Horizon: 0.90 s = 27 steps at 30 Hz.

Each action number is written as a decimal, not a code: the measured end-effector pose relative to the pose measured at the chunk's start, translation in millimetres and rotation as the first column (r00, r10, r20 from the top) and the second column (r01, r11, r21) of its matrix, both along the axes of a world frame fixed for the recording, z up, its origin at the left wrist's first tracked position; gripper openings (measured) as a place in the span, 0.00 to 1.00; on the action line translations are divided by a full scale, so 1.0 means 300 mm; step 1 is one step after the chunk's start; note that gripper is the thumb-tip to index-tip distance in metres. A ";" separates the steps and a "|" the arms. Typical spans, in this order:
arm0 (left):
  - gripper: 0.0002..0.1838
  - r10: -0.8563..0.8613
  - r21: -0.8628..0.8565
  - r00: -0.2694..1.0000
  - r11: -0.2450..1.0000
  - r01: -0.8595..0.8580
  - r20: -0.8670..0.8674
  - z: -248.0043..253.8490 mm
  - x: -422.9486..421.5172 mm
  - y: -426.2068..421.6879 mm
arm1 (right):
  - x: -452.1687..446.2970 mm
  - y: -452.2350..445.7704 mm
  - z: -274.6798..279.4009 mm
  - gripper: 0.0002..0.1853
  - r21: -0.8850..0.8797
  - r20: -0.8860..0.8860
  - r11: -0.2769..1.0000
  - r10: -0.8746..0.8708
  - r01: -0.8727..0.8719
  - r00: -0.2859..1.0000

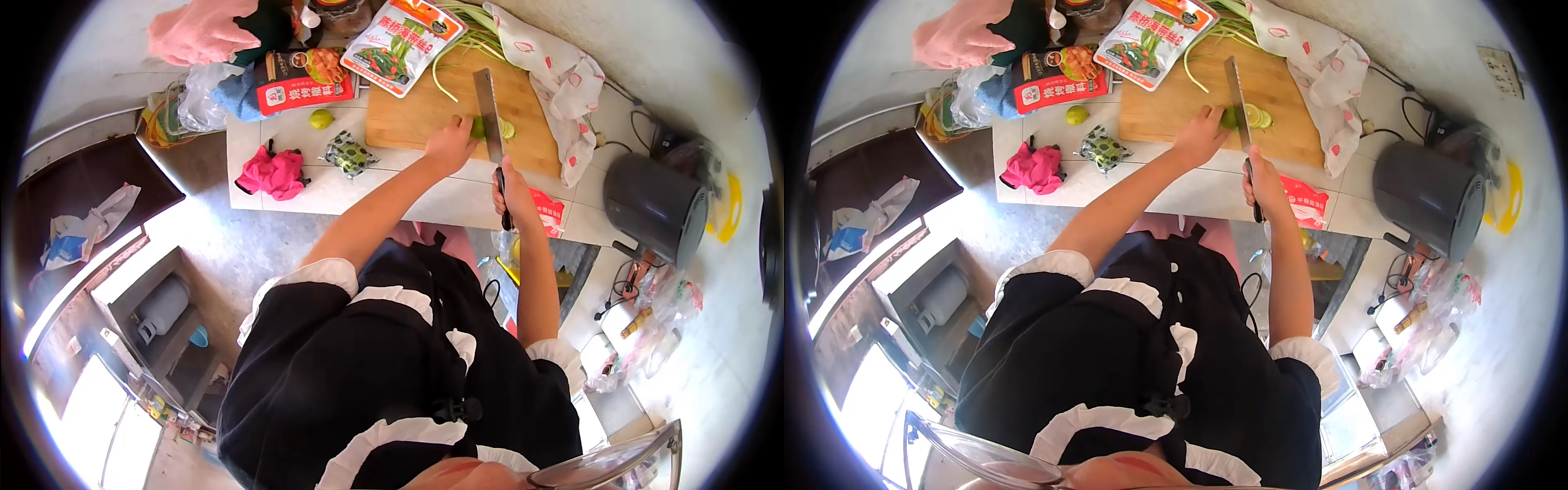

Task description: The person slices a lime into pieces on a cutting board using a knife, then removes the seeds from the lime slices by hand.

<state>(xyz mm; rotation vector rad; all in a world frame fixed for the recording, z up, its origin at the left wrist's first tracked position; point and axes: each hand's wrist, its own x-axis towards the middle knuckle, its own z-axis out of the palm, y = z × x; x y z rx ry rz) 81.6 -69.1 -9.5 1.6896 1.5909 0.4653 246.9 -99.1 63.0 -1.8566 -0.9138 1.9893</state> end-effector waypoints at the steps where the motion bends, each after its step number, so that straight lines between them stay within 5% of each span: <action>1: 0.21 0.020 0.028 1.000 0.999 -0.020 0.014 -0.009 0.000 -0.003 | 0.003 0.003 -0.001 0.29 0.002 -0.011 1.000 0.008 -0.008 1.000; 21: 0.19 0.254 0.170 0.939 0.940 -0.297 0.234 -0.054 0.073 -0.001 | 0.083 0.042 -0.008 0.27 0.040 -0.060 0.980 0.196 -0.194 0.979; 27: 0.17 0.291 0.100 0.953 0.949 -0.299 0.087 0.024 0.102 0.005 | 0.114 0.051 -0.023 0.28 -0.005 -0.092 0.985 0.171 -0.172 0.981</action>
